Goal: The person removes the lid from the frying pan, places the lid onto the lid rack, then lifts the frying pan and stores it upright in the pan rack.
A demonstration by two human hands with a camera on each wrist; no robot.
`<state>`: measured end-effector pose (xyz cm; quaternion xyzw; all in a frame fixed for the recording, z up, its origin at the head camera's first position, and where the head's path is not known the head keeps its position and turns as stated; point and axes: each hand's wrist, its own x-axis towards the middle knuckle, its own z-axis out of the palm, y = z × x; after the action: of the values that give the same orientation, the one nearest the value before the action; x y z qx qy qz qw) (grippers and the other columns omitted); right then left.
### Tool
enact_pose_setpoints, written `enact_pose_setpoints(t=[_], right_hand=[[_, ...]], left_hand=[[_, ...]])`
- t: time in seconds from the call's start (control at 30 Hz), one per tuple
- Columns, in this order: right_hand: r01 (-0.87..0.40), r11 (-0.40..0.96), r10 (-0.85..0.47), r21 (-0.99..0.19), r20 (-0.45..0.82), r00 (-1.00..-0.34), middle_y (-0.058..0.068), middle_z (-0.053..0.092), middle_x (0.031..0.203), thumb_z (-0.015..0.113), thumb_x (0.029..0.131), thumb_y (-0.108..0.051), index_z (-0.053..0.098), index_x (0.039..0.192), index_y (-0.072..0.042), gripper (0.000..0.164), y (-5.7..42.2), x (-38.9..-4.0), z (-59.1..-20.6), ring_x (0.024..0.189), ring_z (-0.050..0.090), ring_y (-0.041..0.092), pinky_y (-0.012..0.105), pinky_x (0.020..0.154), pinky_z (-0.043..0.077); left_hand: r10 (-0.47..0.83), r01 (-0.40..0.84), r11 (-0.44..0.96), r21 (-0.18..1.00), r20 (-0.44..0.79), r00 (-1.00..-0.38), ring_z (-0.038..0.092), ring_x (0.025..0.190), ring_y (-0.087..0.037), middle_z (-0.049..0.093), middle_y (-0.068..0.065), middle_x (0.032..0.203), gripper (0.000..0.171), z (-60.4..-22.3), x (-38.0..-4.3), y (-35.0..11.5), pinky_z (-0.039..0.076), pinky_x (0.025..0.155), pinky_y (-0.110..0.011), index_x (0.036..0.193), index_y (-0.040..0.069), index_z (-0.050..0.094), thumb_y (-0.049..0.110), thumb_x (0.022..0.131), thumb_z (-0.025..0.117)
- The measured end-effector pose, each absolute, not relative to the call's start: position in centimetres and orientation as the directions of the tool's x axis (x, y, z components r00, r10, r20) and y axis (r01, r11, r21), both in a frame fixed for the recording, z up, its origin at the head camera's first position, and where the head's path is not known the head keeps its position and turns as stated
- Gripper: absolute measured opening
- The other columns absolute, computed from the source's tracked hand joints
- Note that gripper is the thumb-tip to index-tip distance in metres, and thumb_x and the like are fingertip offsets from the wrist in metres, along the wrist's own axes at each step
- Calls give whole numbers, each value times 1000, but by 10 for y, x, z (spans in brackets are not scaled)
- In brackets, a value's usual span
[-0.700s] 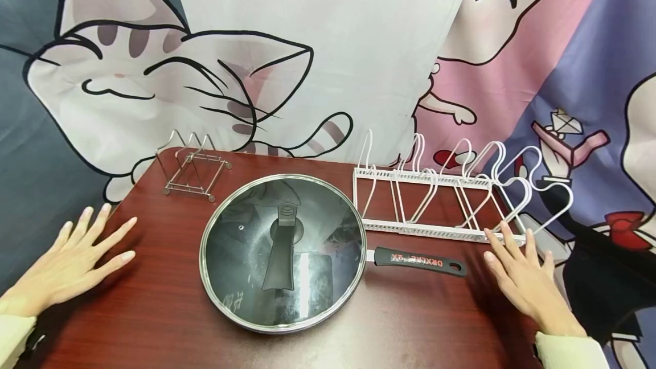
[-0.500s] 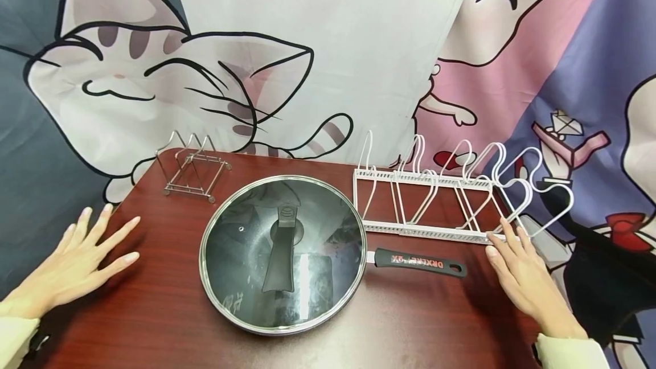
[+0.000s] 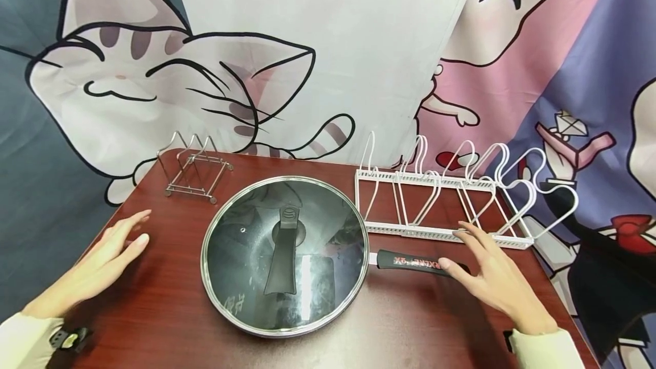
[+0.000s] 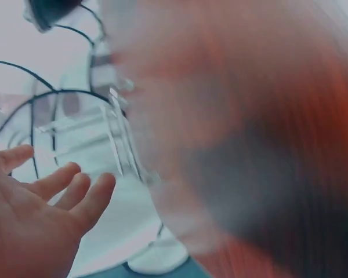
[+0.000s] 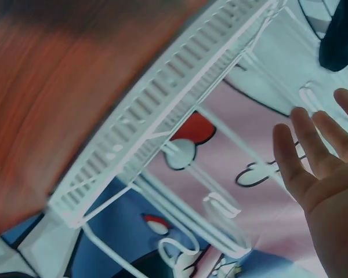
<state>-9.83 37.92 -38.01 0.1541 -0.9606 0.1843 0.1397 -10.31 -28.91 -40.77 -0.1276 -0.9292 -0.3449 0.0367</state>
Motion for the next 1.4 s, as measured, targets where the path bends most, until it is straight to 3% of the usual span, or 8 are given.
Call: enact_pose_setpoints(t=[0.1,0.2,0.27,0.37,0.57,0.67,1.07,1.4], right_hand=[[-340,889,-253,-307,291,-923,0,38,139,75,75,-37,48,133,-22,65,370,-99,-380,125,37,20,37,92,31],[-340,892,-265,-298,264,-928,-3,38,138,75,74,-41,47,134,-23,68,362,-99,-380,122,39,22,43,85,35],[-347,894,-280,-283,253,-926,-3,39,137,74,73,-45,47,133,-21,70,356,-100,-381,121,40,24,47,83,37],[-378,889,-312,-258,261,-913,-1,42,135,75,71,-48,48,133,-16,75,347,-102,-383,121,41,24,44,86,36],[-498,862,-441,-97,342,-830,3,52,125,75,64,-47,54,128,-15,74,328,-111,-390,112,48,22,36,89,39],[-510,859,-463,-51,352,-814,2,54,121,73,62,-42,56,125,-18,69,316,-114,-393,107,52,22,44,80,45],[-463,885,-437,-48,260,-861,6,59,113,73,63,-36,52,130,-17,73,277,-121,-403,94,61,27,47,63,49],[-384,921,-367,-62,187,-911,9,57,115,76,61,-40,40,138,-19,87,257,-123,-406,94,61,28,46,53,47]], left_hand=[[211,260,690,675,156,-965,37,118,-32,35,-17,137,54,-404,-104,-277,35,86,-33,147,16,21,25,98,44],[242,263,575,775,147,-959,46,114,-15,41,-17,132,51,-403,-106,-265,39,85,-17,145,10,22,20,99,43],[278,247,456,855,126,-952,49,109,-4,41,-21,130,49,-403,-108,-257,43,84,-15,143,5,22,17,99,42],[330,156,265,951,62,-942,49,107,4,35,-28,132,49,-402,-111,-244,49,84,-27,141,-2,19,16,100,39],[372,-28,58,998,-48,-927,49,116,-28,27,-34,134,53,-403,-119,-216,50,80,-48,141,-1,13,21,100,39],[389,-98,-10,995,-86,-917,46,116,-37,25,-33,134,57,-407,-124,-202,50,78,-51,143,4,9,22,99,41],[413,-269,-124,955,-197,-889,55,108,-31,23,-25,140,65,-420,-129,-181,48,76,-55,144,32,2,27,98,46],[429,-307,-202,930,-198,-881,40,123,-37,6,-13,150,71,-432,-130,-177,46,84,-52,144,38,-8,25,98,45]])
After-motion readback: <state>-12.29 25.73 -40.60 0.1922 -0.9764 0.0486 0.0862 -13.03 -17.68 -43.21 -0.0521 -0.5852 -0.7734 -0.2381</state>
